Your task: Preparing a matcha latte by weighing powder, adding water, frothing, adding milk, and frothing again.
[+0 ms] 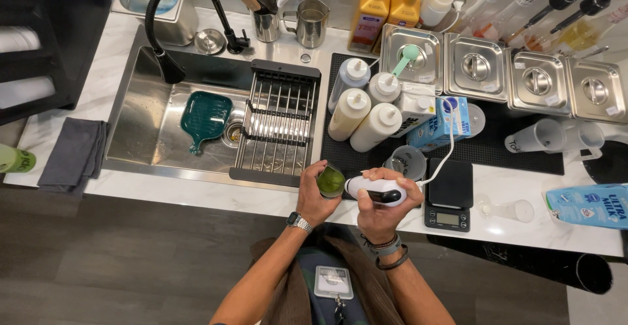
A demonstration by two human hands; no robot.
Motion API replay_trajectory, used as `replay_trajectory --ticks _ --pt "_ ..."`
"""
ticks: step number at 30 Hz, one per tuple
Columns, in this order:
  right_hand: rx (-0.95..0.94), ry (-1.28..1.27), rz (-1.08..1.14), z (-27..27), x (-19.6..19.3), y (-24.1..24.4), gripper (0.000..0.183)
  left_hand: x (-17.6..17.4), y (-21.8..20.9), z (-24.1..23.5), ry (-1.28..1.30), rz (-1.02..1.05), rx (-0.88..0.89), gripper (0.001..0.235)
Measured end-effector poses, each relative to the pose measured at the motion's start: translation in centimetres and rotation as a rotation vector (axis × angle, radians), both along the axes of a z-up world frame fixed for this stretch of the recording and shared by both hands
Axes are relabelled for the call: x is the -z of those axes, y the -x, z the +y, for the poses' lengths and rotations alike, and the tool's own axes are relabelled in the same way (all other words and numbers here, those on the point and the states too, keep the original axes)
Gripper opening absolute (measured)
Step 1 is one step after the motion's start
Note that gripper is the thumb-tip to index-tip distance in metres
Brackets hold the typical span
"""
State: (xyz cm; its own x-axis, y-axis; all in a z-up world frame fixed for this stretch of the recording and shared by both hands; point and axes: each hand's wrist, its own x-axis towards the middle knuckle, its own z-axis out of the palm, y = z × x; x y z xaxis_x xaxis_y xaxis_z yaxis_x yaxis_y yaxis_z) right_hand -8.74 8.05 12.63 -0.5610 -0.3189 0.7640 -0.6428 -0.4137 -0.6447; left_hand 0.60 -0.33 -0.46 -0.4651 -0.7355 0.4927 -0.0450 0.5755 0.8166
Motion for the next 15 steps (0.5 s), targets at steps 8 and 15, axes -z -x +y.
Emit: replay_trajectory --ticks 8,15 --pt "-0.014 -0.015 -0.01 0.22 0.11 -0.12 0.055 -0.05 -0.27 -0.14 -0.172 0.002 0.048 0.074" --pt "0.012 -0.026 0.014 0.22 -0.11 -0.14 0.056 0.53 -0.3 0.26 -0.251 -0.006 0.046 0.077"
